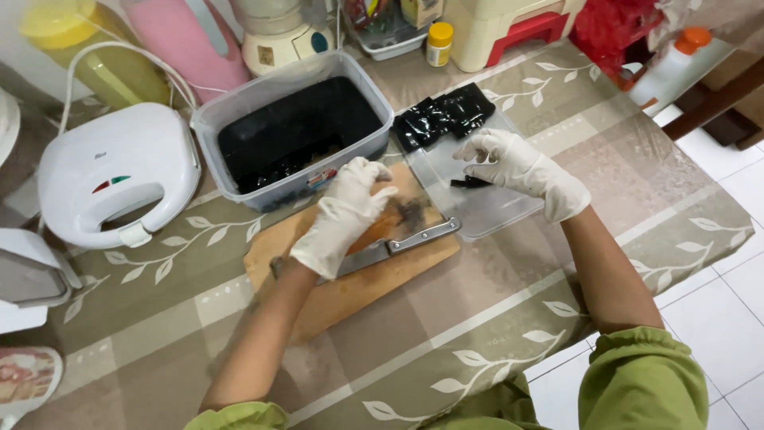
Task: Slicing blocks of grass jelly into smaller strips on a cutting board and transferring them to a plastic container.
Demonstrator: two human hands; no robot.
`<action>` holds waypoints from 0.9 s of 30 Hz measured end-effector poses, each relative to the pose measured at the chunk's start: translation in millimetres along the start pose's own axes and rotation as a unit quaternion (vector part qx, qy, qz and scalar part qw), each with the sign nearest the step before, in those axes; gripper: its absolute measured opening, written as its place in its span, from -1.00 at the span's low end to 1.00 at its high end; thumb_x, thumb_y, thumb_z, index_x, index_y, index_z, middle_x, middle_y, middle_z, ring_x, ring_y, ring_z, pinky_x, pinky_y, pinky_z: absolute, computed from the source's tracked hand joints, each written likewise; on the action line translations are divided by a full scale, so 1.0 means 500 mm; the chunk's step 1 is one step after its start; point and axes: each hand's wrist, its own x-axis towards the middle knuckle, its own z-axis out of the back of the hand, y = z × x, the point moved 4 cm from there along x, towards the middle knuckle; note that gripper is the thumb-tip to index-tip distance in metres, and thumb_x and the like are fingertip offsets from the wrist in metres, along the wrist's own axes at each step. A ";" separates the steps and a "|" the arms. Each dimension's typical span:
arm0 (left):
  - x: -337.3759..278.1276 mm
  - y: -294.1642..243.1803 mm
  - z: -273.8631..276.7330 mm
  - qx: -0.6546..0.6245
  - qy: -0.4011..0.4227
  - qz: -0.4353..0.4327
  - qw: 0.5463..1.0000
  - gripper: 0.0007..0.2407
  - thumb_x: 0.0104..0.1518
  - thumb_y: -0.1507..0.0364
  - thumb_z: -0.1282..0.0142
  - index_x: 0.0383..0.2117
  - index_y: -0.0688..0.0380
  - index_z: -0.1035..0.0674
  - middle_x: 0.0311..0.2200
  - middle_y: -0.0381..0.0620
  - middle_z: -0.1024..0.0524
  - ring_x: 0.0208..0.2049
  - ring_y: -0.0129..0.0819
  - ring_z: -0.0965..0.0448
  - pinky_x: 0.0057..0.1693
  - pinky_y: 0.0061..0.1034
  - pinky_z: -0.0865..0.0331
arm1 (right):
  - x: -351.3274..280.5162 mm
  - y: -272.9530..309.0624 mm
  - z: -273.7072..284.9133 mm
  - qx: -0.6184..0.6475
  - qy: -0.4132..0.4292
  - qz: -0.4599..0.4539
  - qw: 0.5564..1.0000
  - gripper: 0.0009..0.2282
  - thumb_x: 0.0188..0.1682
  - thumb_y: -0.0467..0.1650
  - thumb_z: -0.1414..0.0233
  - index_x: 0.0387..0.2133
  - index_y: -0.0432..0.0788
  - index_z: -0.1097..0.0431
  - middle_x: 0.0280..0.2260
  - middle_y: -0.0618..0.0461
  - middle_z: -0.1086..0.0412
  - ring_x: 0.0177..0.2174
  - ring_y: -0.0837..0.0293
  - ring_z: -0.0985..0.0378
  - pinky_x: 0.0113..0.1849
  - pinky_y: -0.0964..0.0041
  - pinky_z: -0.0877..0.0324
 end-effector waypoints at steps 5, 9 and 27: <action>-0.139 0.052 0.108 0.003 0.078 0.138 0.987 -0.83 0.09 0.23 -0.26 -0.23 -0.20 -0.58 -0.19 -0.18 -0.48 -0.01 -0.19 -0.55 0.09 -0.35 -0.48 | 0.051 0.092 -0.103 0.031 0.035 0.089 0.995 -0.77 -0.14 -0.34 -0.29 -0.21 0.02 -0.52 -0.38 0.12 -0.41 -0.36 0.17 -0.51 -0.30 0.34 -0.47; -0.219 0.030 0.149 0.001 0.117 0.196 0.974 -0.84 0.09 0.30 -0.27 -0.25 -0.13 -0.57 -0.17 -0.15 -0.49 0.03 -0.16 -0.52 0.13 -0.31 -0.47 | 0.078 0.193 -0.182 0.023 0.114 0.122 0.986 -0.78 -0.13 -0.34 -0.25 -0.20 0.01 -0.52 -0.36 0.10 -0.46 -0.35 0.12 -0.57 -0.29 0.27 -0.52; -0.246 0.089 0.077 0.069 0.140 0.218 0.963 -0.80 0.10 0.20 -0.26 -0.28 -0.23 -0.47 -0.19 -0.29 -0.38 0.03 -0.29 -0.46 0.11 -0.35 -0.48 | 0.134 0.251 -0.360 -0.099 0.253 0.167 0.948 -0.76 -0.24 -0.20 -0.31 -0.35 0.10 -0.49 -0.39 0.21 -0.48 -0.27 0.11 -0.64 -0.25 0.21 -0.58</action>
